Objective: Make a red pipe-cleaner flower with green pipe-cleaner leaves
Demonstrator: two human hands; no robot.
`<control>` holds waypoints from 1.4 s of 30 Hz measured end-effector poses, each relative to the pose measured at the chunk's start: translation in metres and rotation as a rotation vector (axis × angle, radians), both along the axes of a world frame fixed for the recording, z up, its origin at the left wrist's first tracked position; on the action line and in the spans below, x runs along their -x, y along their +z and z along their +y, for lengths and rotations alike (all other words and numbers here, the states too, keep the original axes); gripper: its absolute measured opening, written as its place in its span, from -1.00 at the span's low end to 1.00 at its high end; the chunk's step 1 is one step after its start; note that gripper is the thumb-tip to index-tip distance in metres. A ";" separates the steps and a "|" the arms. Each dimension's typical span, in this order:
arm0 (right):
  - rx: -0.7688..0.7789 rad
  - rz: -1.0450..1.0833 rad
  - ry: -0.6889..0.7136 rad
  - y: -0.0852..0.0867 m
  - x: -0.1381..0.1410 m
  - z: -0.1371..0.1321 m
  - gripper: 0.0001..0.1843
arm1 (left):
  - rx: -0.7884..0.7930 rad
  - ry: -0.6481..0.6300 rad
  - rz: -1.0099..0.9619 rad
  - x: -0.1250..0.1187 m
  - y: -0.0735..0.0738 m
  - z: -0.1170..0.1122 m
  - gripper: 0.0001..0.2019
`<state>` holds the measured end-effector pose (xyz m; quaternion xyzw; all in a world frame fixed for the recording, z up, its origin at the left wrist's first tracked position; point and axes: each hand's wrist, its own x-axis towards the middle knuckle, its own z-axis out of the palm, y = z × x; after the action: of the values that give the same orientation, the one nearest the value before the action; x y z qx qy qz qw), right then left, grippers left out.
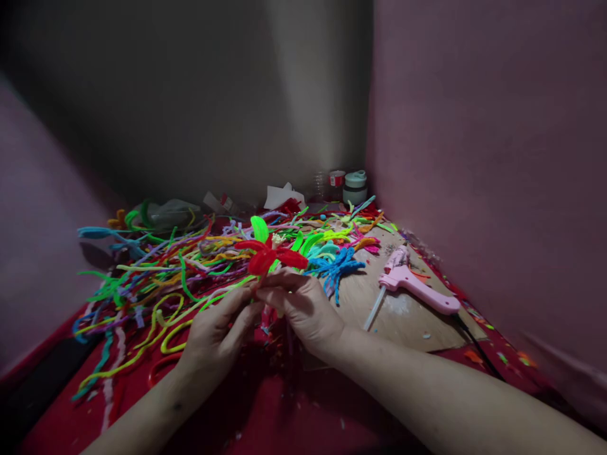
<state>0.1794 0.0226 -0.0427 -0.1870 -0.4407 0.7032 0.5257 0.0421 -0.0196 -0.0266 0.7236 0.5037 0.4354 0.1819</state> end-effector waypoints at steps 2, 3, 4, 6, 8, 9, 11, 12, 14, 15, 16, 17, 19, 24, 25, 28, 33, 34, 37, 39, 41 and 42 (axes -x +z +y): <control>-0.012 -0.021 -0.017 -0.002 0.001 0.000 -0.90 | -0.154 0.028 0.134 0.003 -0.005 0.001 -0.90; -0.024 -0.033 -0.013 -0.002 0.001 0.000 -0.89 | -0.193 0.035 0.166 0.004 -0.007 0.001 -0.90; -0.037 -0.042 -0.003 -0.001 0.001 0.000 -0.88 | -0.206 0.040 0.173 0.005 -0.008 0.002 -0.90; -0.063 -0.059 0.010 0.001 0.000 0.000 -0.86 | -0.157 0.049 0.130 0.004 -0.008 0.001 -0.89; -0.088 -0.085 0.004 0.005 -0.002 -0.001 -0.87 | -0.041 0.054 0.028 0.003 -0.006 0.001 -0.87; -0.098 -0.104 -0.001 0.007 -0.003 -0.001 -0.87 | 0.029 0.051 -0.035 0.002 -0.004 0.000 -0.87; -0.111 -0.156 -0.017 0.009 -0.005 -0.001 -0.88 | 0.166 0.030 -0.167 0.000 -0.001 -0.001 -0.85; -0.110 -0.184 -0.026 0.010 -0.006 -0.001 -0.87 | 0.231 0.016 -0.235 -0.001 0.001 -0.001 -0.84; -0.102 -0.215 -0.035 0.009 -0.006 -0.001 -0.85 | 0.348 -0.008 -0.372 -0.003 0.005 -0.002 -0.81; -0.096 -0.215 -0.034 0.009 -0.007 -0.001 -0.85 | 0.399 -0.016 -0.435 -0.003 0.006 -0.003 -0.80; -0.093 -0.205 -0.030 0.008 -0.007 0.000 -0.85 | 0.443 -0.022 -0.494 -0.004 0.008 -0.003 -0.79; -0.091 -0.190 -0.020 0.007 -0.007 0.000 -0.85 | 0.483 -0.027 -0.545 -0.005 0.010 -0.003 -0.78; -0.092 -0.150 -0.004 0.005 -0.006 0.002 -0.86 | 0.555 -0.047 -0.632 -0.005 0.012 -0.004 -0.77; -0.072 -0.076 0.087 0.005 -0.005 0.004 -0.86 | 0.684 -0.147 -0.771 -0.002 0.012 -0.002 -0.78; -0.055 -0.057 0.120 0.005 -0.005 0.004 -0.85 | 0.693 -0.169 -0.790 -0.001 0.012 -0.002 -0.79; 0.001 -0.032 0.207 0.007 -0.005 0.004 -0.83 | 0.710 -0.245 -0.836 0.001 0.009 0.001 -0.80; -0.024 -0.042 0.251 0.007 -0.006 0.003 -0.84 | 0.790 -0.423 -0.937 0.006 0.001 0.004 -0.80; -0.033 -0.034 0.246 0.007 -0.006 0.003 -0.84 | 0.807 -0.451 -0.944 0.007 0.001 0.004 -0.80; -0.023 -0.008 0.207 0.007 -0.005 0.002 -0.85 | 0.802 -0.406 -0.886 0.006 0.004 0.004 -0.82; -0.008 -0.011 0.168 0.006 -0.004 0.002 -0.85 | 0.724 -0.291 -0.766 0.002 0.008 0.002 -0.83; -0.004 -0.031 0.125 0.005 -0.004 0.002 -0.85 | 0.616 -0.183 -0.609 -0.001 0.010 0.001 -0.81; -0.001 -0.042 0.102 0.005 -0.004 0.002 -0.86 | 0.557 -0.143 -0.533 -0.003 0.010 0.000 -0.80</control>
<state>0.1831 0.0245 -0.0379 -0.1787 -0.4608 0.7249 0.4798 0.0446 -0.0196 -0.0165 0.5416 0.4858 0.4410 0.5255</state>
